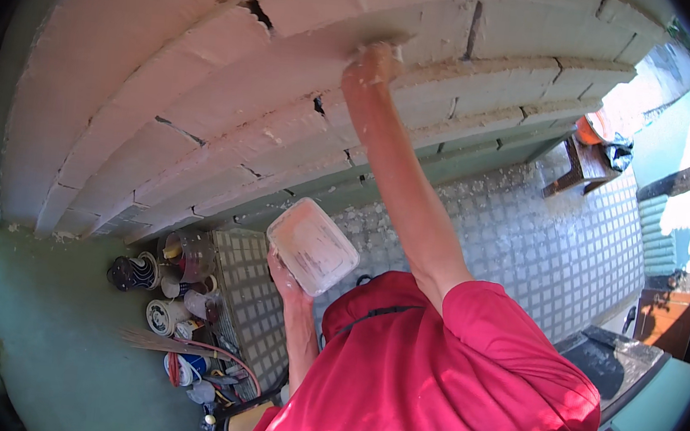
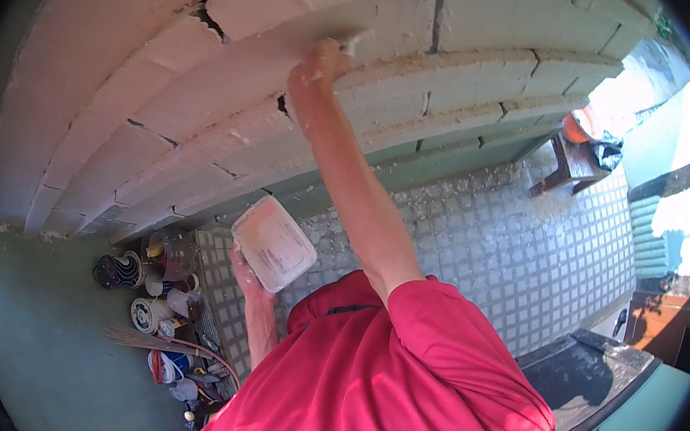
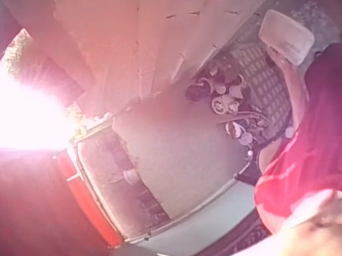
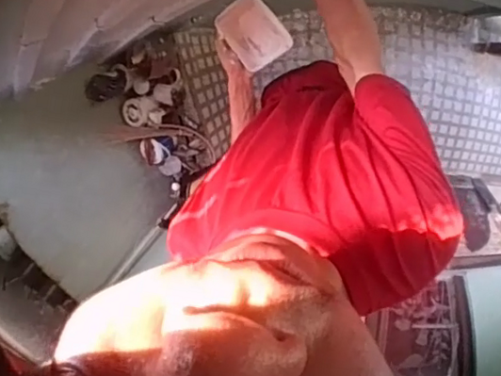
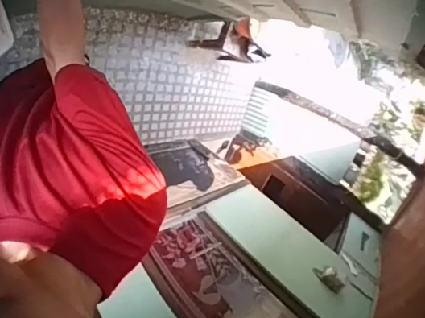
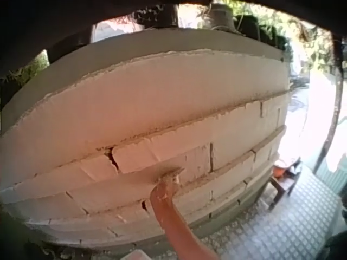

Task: Applying plaster or cement mixture to the cracks and gaps in a brick wall using hands and a small container.

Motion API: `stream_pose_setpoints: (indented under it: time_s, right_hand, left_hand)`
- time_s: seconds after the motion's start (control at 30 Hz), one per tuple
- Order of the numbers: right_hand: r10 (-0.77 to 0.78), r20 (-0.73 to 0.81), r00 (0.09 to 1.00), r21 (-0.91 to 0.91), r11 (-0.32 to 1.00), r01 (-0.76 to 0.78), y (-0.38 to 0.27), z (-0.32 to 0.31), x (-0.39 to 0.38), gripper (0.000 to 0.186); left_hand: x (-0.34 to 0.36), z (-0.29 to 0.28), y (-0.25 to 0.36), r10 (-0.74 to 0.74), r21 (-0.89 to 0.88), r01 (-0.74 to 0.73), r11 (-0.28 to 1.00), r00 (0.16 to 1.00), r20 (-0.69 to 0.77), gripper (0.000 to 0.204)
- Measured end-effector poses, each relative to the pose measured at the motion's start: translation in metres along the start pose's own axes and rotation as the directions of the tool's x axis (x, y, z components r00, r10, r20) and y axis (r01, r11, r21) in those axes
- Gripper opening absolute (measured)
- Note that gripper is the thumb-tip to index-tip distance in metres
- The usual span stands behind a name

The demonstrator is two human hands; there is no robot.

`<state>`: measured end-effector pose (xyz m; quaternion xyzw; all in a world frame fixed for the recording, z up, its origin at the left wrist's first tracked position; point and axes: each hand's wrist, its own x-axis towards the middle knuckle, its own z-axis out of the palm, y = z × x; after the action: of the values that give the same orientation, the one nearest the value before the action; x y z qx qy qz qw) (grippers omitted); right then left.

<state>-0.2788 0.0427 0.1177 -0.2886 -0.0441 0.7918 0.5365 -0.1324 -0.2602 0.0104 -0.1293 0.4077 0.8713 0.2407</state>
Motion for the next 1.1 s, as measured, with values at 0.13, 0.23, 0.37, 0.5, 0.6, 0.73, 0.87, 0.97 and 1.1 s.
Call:
stream_pose_setpoints:
  time_s: [0.13,0.23,0.37,0.5,0.6,0.73,0.87,0.97,1.1]
  right_hand:
    - [-0.235,0.256,0.938,0.146,0.968,0.203,-0.003,-0.022,-0.026,0.029]
    - [-0.231,0.106,0.967,0.026,0.973,0.229,0.002,-0.039,-0.016,0.024]
    - [-0.1,-0.215,0.972,-0.265,0.963,0.04,0.005,-0.01,0.005,0.021]
    - [-0.115,0.14,0.984,-0.134,0.982,0.134,0.007,-0.007,-0.036,0.018]
    - [-0.276,0.501,0.82,0.23,0.956,0.181,0.007,-0.052,-0.005,0.019]
    - [-0.566,0.419,0.71,-0.209,0.701,0.682,-0.026,-0.104,0.068,0.014]
    - [-0.56,0.499,0.661,-0.6,0.328,0.73,-0.052,-0.103,0.067,0.015]
    - [-0.515,0.552,0.656,-0.642,0.24,0.729,-0.041,-0.099,0.059,0.017]
    - [-0.402,0.663,0.632,-0.62,0.178,0.764,-0.011,-0.104,0.028,0.027]
  left_hand:
    - [-0.002,0.006,0.002,-0.016,0.041,0.016,0.999,1.0,0.019,0.039]
    - [-0.006,0.007,0.005,-0.009,0.022,0.009,1.0,1.0,0.019,0.038]
    - [-0.001,-0.001,-0.002,-0.004,0.05,0.003,0.999,0.999,0.034,0.036]
    - [-0.008,-0.004,0.0,-0.008,0.036,0.009,0.999,1.0,-0.029,0.036]
    - [-0.008,0.005,0.002,-0.036,0.066,0.036,0.997,0.999,0.002,0.037]
    - [-0.011,0.004,0.004,-0.008,0.056,0.006,0.998,0.999,0.036,0.04]
    - [-0.022,-0.016,0.006,0.029,0.054,-0.03,0.998,0.999,0.02,0.041]
    - [-0.018,-0.033,0.0,0.005,0.02,-0.005,1.0,1.0,-0.004,0.046]
    - [-0.026,-0.021,0.007,0.029,0.06,-0.025,0.998,0.997,-0.073,0.04]
